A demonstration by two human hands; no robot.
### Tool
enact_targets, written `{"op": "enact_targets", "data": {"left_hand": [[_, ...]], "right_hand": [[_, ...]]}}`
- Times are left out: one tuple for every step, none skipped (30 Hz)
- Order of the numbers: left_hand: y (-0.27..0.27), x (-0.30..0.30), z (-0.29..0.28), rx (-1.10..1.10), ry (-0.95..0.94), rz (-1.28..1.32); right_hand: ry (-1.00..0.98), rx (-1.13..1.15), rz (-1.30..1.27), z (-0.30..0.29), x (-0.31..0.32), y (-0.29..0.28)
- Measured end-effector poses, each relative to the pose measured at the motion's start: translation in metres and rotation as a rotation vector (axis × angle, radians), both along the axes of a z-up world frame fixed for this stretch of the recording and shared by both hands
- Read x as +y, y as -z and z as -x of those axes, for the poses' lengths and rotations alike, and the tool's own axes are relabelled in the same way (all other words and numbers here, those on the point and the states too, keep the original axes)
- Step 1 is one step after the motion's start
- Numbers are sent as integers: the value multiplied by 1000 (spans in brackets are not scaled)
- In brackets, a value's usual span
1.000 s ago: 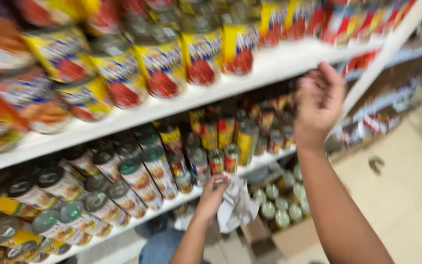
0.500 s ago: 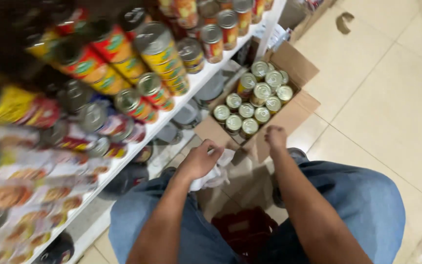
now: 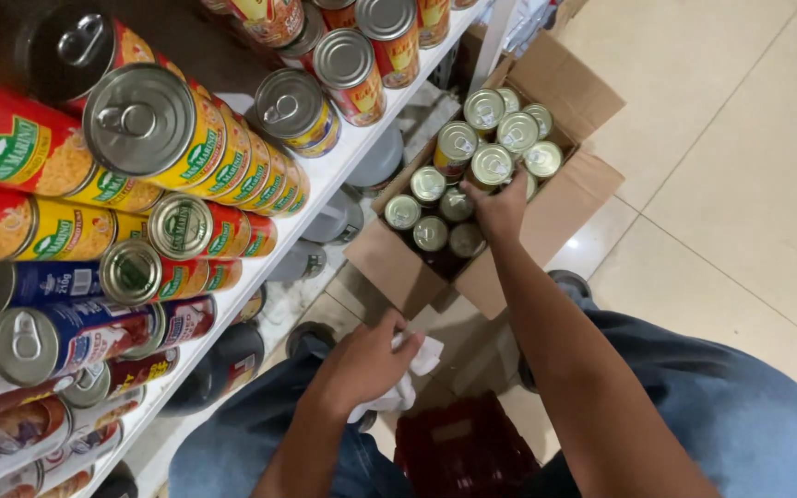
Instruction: Wiping dust off canned goods and organizing them onto store shelves.
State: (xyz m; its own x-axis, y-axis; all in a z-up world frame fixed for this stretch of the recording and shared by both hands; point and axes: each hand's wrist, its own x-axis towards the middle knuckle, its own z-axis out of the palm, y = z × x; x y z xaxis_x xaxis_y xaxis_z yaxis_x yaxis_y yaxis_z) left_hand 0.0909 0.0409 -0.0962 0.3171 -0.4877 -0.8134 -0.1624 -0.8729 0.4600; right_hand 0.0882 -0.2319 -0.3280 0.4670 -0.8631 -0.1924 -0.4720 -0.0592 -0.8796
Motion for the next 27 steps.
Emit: {"op": "enact_targets", "data": {"left_hand": [[-1, 0, -1, -2, -4, -6], [-2, 0, -1, -8, -12, 5], [-3, 0, 0, -14, -23, 22], [-9, -1, 0, -16, -30, 22], [-15, -1, 0, -49, -41, 23], [-23, -1, 1, -83, -51, 25], [-11, 2, 1, -82, -50, 29], [-1, 6, 2, -161, -80, 55], [9, 9, 1, -246, -112, 86], [10, 9, 5, -251, -112, 96], [10, 10, 9, -386, -167, 294], [11, 12, 13, -520, -222, 493], [8, 10, 14, -526, -227, 496], [6, 8, 15, -566, -373, 608], [3, 5, 14, -607, -520, 724], [-3, 7, 16, -615, -525, 732], [-11, 7, 15, -607, -699, 823], [-19, 6, 14, -591, -872, 914], [-19, 7, 17, -598, -875, 928], [-18, 7, 18, -580, -992, 1020], [-16, 7, 20, -559, -1111, 1108], [-26, 5, 29, -564, -1117, 1121], [-36, 2, 39, -472, -1063, 1170], [-46, -1, 49, -380, -1006, 1217], [-52, 0, 61, -386, -1010, 1228], [-59, 0, 73, -367, -940, 1261], [-66, -1, 83, -350, -864, 1293]], "right_hand": [[-4, -2, -6, -3, 0, 2], [23, -17, 11, -5, 2, 3], [46, -31, 34, -6, 0, 3], [40, -33, 34, -7, 1, 4], [58, -25, 56, -7, 1, 3], [76, -17, 78, -6, 2, 2], [78, -17, 82, -1, 8, -8], [109, -44, 37, 5, 14, -19], [140, -79, -4, 8, 19, -32], [141, -86, 4, 17, 28, -43], [127, -140, -55, 25, 38, -54], [113, -193, -115, 34, 50, -65], [107, -198, -112, 41, 53, -61], [80, -378, -279, 48, 56, -58], [47, -560, -445, 53, 57, -55], [37, -567, -439, 55, 67, -65], [27, -676, -561, 54, 75, -77], [14, -783, -684, 53, 82, -89], [2, -791, -676, 61, 89, -100], [-147, -836, -734, 69, 96, -109], [-299, -873, -791, 77, 104, -118], [-312, -876, -784, 85, 112, -135], [-435, -858, -748, 95, 122, -151], [-556, -837, -711, 105, 131, -167], [-568, -839, -704, 113, 140, -188], [-562, -826, -687, 120, 148, -208], [-555, -817, -667, 125, 155, -229]]}}
